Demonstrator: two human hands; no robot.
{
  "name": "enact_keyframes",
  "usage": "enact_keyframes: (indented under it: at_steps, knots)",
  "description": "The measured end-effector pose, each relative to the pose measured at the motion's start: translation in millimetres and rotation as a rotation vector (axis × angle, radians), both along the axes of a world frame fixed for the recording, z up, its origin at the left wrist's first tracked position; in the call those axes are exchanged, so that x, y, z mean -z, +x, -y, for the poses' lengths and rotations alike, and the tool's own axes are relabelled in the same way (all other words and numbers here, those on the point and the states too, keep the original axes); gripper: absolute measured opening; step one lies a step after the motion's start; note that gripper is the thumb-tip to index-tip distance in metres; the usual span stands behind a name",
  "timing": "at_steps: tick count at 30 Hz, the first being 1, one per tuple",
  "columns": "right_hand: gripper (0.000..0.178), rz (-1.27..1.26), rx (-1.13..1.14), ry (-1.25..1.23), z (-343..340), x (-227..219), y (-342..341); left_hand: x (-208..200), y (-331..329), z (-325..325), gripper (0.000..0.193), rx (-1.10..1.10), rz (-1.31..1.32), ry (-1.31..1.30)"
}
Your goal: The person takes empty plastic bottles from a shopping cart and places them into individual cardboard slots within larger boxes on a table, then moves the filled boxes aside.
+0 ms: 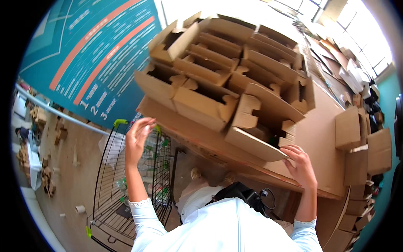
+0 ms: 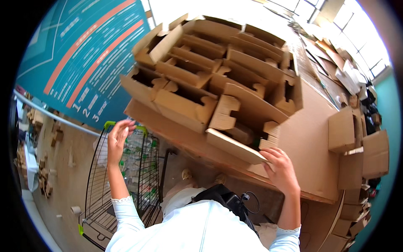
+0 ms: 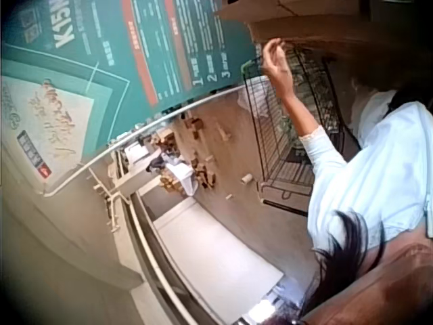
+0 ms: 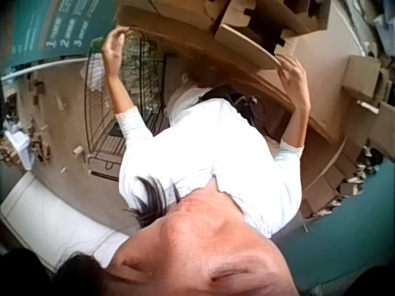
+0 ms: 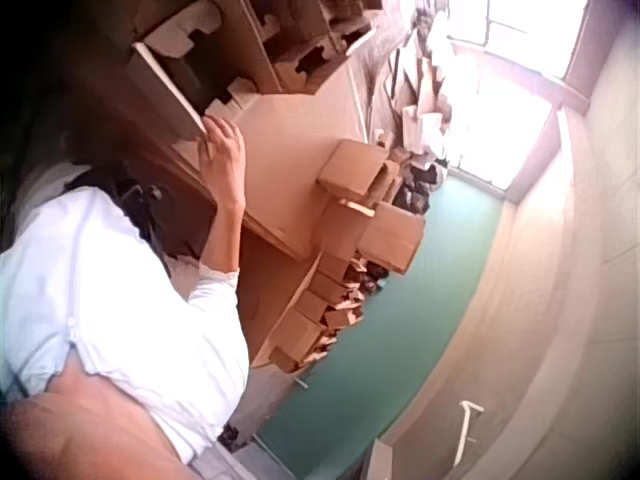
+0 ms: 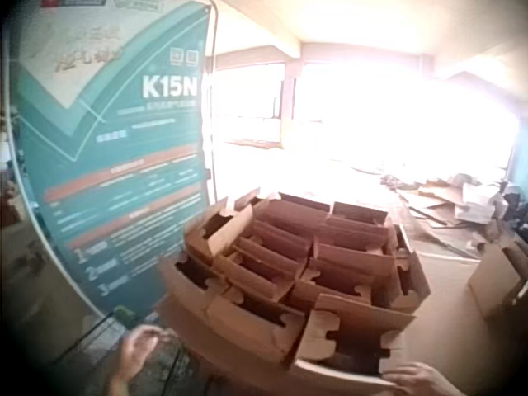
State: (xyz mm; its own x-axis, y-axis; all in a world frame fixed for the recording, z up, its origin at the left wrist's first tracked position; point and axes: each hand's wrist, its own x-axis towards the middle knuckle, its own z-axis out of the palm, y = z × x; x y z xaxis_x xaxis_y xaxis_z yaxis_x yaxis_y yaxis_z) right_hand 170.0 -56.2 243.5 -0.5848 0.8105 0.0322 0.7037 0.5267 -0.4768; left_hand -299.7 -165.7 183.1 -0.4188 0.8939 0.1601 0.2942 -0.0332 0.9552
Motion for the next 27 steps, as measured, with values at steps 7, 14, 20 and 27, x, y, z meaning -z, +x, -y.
enact_keyframes:
  at_steps: [7,14,20,27]
  knots:
    - [0.044,0.317,-0.170,-0.009,-24,-7,-40,366,-112,254,0.055,-0.310,-0.422,-1.013]
    - [0.040,0.521,-0.174,-0.040,-32,-12,-40,354,-20,303,0.068,0.309,-0.494,-1.578]
    - [0.016,0.520,-0.084,0.065,-30,-6,-43,346,-13,342,0.061,0.155,-0.767,-1.236]
    - [0.008,0.506,-0.137,0.128,-32,-6,-39,403,-10,335,0.057,0.051,-0.497,-1.257]
